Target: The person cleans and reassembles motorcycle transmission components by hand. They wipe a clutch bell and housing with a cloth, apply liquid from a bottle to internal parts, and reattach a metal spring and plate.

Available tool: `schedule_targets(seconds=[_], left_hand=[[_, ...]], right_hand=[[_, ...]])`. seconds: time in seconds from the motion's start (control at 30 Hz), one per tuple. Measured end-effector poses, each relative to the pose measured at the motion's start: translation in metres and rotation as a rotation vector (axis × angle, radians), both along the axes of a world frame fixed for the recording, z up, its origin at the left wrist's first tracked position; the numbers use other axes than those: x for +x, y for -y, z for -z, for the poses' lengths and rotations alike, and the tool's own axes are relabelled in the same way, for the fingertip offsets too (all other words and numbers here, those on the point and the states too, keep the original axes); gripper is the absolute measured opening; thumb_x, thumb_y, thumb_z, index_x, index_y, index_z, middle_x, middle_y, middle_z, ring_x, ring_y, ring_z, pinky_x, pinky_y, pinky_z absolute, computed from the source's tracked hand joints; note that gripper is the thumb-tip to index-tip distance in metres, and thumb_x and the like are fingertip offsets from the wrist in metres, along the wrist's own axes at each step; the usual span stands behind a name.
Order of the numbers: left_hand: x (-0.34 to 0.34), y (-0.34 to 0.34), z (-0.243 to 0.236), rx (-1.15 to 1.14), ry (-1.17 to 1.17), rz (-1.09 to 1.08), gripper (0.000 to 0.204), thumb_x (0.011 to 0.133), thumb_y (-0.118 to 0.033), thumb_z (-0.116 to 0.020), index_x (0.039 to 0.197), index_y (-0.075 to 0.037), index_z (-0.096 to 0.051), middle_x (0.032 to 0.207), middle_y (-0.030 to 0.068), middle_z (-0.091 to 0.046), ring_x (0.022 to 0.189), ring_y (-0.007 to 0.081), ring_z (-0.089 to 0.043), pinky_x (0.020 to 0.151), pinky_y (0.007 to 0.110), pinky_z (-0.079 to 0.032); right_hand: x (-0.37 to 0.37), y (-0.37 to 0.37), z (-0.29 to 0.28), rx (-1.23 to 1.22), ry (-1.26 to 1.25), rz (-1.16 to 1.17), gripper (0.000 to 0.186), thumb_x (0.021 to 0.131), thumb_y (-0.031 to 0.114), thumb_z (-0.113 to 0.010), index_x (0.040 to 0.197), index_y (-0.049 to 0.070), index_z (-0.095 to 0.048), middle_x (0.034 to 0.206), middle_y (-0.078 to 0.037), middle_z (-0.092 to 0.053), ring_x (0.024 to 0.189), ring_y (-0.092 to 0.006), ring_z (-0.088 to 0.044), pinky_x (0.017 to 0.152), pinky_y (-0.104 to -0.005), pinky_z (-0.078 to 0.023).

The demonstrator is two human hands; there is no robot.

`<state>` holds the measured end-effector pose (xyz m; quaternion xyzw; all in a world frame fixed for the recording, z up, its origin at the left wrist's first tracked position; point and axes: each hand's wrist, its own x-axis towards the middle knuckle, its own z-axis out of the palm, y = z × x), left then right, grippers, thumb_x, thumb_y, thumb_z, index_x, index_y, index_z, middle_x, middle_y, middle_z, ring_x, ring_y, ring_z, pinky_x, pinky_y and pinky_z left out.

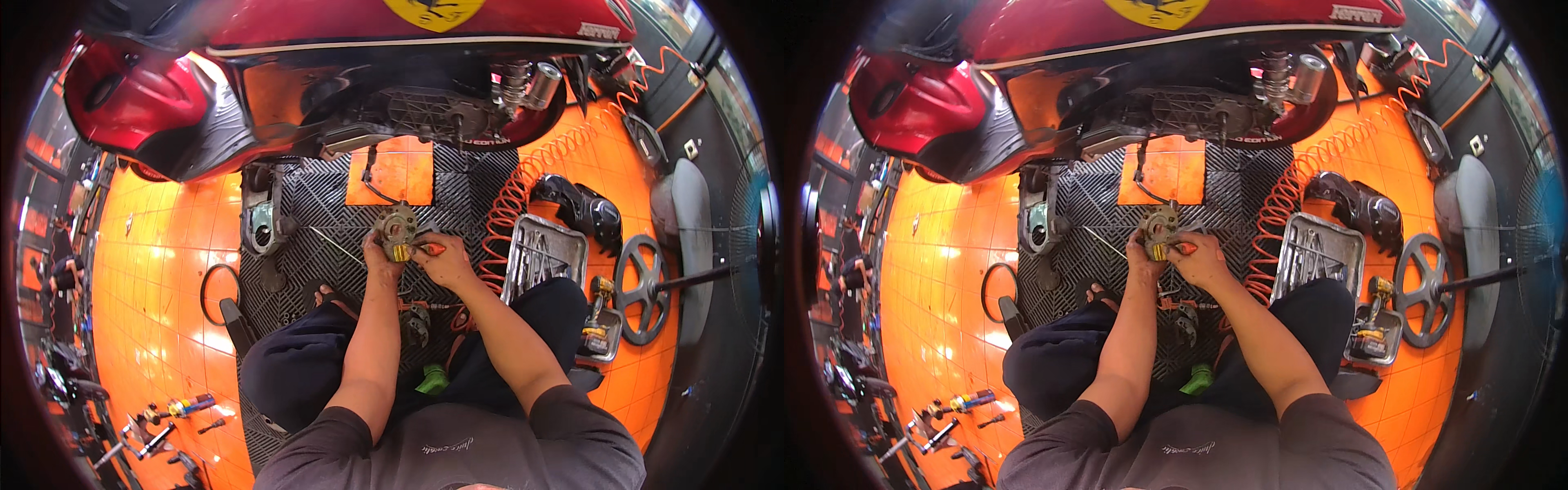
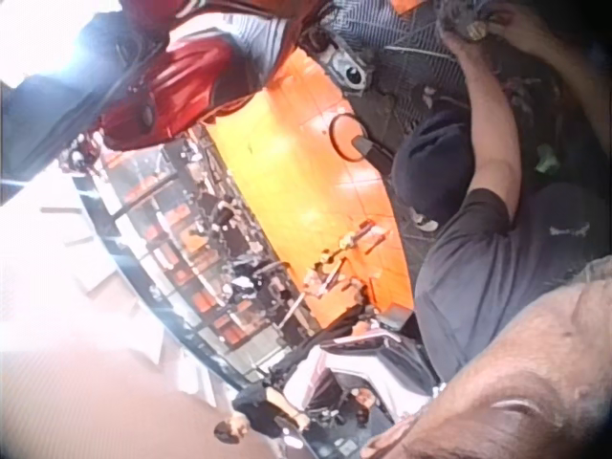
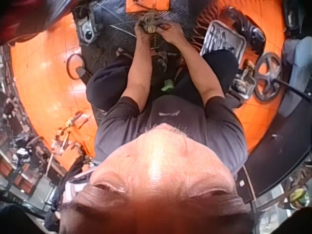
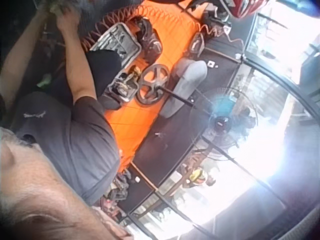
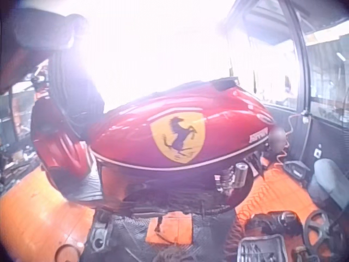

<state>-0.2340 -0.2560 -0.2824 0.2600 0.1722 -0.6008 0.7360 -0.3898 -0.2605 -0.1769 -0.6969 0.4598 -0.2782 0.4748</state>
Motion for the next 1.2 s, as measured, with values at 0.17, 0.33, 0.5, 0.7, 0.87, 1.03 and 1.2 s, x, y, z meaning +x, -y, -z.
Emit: schedule_targets(seconds=[0.17,0.33,0.5,0.7,0.87,1.03,1.2], left_hand=[[0.015,-0.010,0.018,0.133,0.105,0.094,0.040,0.101,-0.026,-0.032,0.131,-0.004,-0.048,0.133,0.0164,-0.055,0.117,0.0361,-0.057,0.092,0.054,-0.052],[0.027,-0.012,0.002,0.162,0.393,0.246,0.038,0.103,-0.030,-0.040,0.133,-0.009,-0.047,0.134,0.0143,-0.053,0.120,0.0347,-0.055,0.093,0.055,-0.051],[0.033,-0.020,-0.009,0.196,0.393,0.054,0.046,0.102,-0.038,-0.044,0.135,-0.006,-0.045,0.136,0.0164,-0.050,0.123,0.0339,-0.053,0.096,0.052,-0.051],[0.044,-0.032,-0.012,0.073,0.367,-0.018,0.060,0.101,-0.052,-0.040,0.141,-0.008,-0.041,0.140,0.0163,-0.046,0.127,0.0342,-0.049,0.103,0.052,-0.045],[0.050,-0.035,-0.012,0.126,0.224,-0.161,0.066,0.098,-0.058,-0.039,0.142,-0.008,-0.040,0.142,0.0160,-0.044,0.128,0.0355,-0.047,0.104,0.051,-0.043],[0.049,-0.027,-0.017,0.074,0.239,-0.129,0.064,0.099,-0.060,-0.030,0.137,-0.011,-0.047,0.139,0.0130,-0.049,0.125,0.0337,-0.050,0.100,0.051,-0.045],[0.069,-0.048,-0.024,-0.081,0.287,-0.144,0.056,0.100,-0.054,-0.033,0.133,-0.012,-0.051,0.132,0.0104,-0.056,0.121,0.0311,-0.054,0.097,0.050,-0.046]], right_hand=[[-0.004,0.009,-0.023,-0.100,-0.050,0.343,0.020,0.079,0.022,-0.070,0.086,0.003,-0.070,0.076,-0.013,-0.069,0.072,-0.0264,-0.068,0.067,-0.0365,-0.052],[-0.011,0.048,0.034,0.115,-0.026,0.534,0.030,0.083,0.027,-0.073,0.078,-0.002,-0.065,0.066,-0.011,-0.064,0.061,-0.0191,-0.064,0.059,-0.0371,-0.050],[0.008,0.054,0.069,0.290,-0.197,0.452,0.045,0.084,0.041,-0.072,0.078,-0.002,-0.063,0.069,-0.015,-0.062,0.065,-0.0278,-0.062,0.063,-0.0432,-0.049],[0.017,0.040,0.080,0.195,-0.240,0.479,0.055,0.086,0.041,-0.069,0.114,-0.005,-0.058,0.087,-0.018,-0.064,0.084,-0.0360,-0.063,0.076,-0.0455,-0.049],[0.024,-0.013,0.111,-0.186,-0.271,0.126,0.053,0.088,0.028,-0.064,0.131,0.000,-0.050,0.104,-0.018,-0.063,0.092,-0.0343,-0.063,0.080,-0.0445,-0.050],[0.024,-0.075,0.200,-0.405,-0.860,-0.614,0.063,0.088,0.025,-0.063,0.144,0.013,-0.038,0.138,-0.016,-0.045,0.126,-0.0336,-0.045,0.095,-0.0497,-0.047],[0.053,-0.075,0.167,-0.055,-1.078,-0.727,0.065,0.090,0.021,-0.061,0.147,0.012,-0.031,0.141,-0.014,-0.040,0.133,-0.0342,-0.038,0.096,-0.0589,-0.044]])
